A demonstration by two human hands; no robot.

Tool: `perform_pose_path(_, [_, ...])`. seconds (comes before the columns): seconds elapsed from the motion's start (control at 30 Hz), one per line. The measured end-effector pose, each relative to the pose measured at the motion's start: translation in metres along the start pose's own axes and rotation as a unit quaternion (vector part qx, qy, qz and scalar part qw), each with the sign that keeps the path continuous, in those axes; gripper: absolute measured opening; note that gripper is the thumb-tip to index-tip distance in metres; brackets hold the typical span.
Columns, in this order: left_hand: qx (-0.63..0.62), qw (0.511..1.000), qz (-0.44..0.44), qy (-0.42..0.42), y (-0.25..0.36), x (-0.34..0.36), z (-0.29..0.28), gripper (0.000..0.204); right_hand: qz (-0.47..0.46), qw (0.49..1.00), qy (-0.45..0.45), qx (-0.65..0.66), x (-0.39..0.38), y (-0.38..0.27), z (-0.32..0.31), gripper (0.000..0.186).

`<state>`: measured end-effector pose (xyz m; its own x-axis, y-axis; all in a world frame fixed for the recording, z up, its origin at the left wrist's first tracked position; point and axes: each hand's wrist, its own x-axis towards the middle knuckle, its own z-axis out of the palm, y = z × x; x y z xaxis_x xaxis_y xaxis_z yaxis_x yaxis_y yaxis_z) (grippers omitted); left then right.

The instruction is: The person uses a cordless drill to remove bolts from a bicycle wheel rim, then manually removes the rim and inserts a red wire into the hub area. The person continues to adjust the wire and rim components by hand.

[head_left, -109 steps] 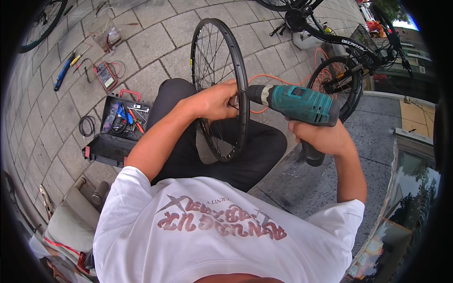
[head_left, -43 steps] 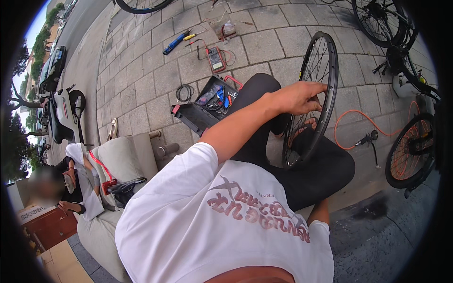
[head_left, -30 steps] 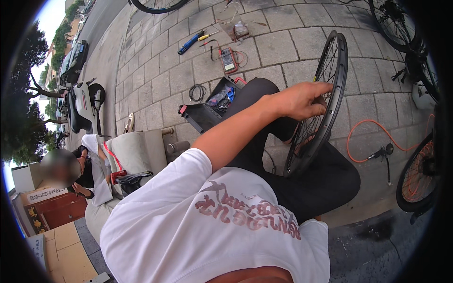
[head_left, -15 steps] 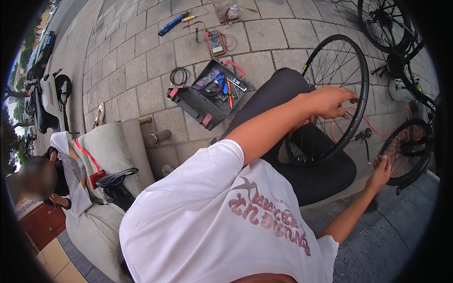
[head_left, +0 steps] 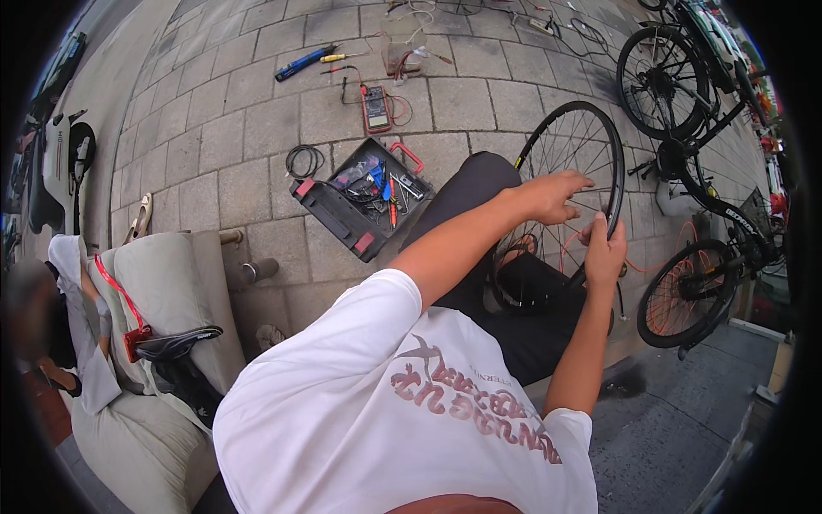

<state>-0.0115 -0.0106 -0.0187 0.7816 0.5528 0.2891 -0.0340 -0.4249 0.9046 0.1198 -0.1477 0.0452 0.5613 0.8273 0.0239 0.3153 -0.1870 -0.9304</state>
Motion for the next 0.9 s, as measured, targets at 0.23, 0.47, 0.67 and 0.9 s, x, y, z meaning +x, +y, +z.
perform_pose_path(0.23, [-0.341, 0.931, -0.084, 0.096, 0.020, -0.082, -0.053, 0.067, -0.030, 0.997, 0.057, -0.052, 0.037, 0.015, 0.003, 0.030])
perform_pose_path(0.47, [-0.419, 0.861, -0.223, 0.180, 0.034, -0.274, -0.096, 0.028, 0.002, 0.994, 0.073, -0.076, 0.027, -0.007, -0.002, 0.037])
perform_pose_path(0.67, [0.014, 0.805, -0.555, -0.208, 0.085, -0.451, -0.110, 0.010, 0.024, 0.995, 0.053, -0.079, 0.036, -0.013, -0.007, 0.039])
perform_pose_path(0.9, [-0.014, 0.688, -0.679, -0.256, 0.099, -0.475, -0.115, 0.013, 0.023, 0.993, 0.074, -0.084, 0.050, -0.008, -0.011, 0.043])
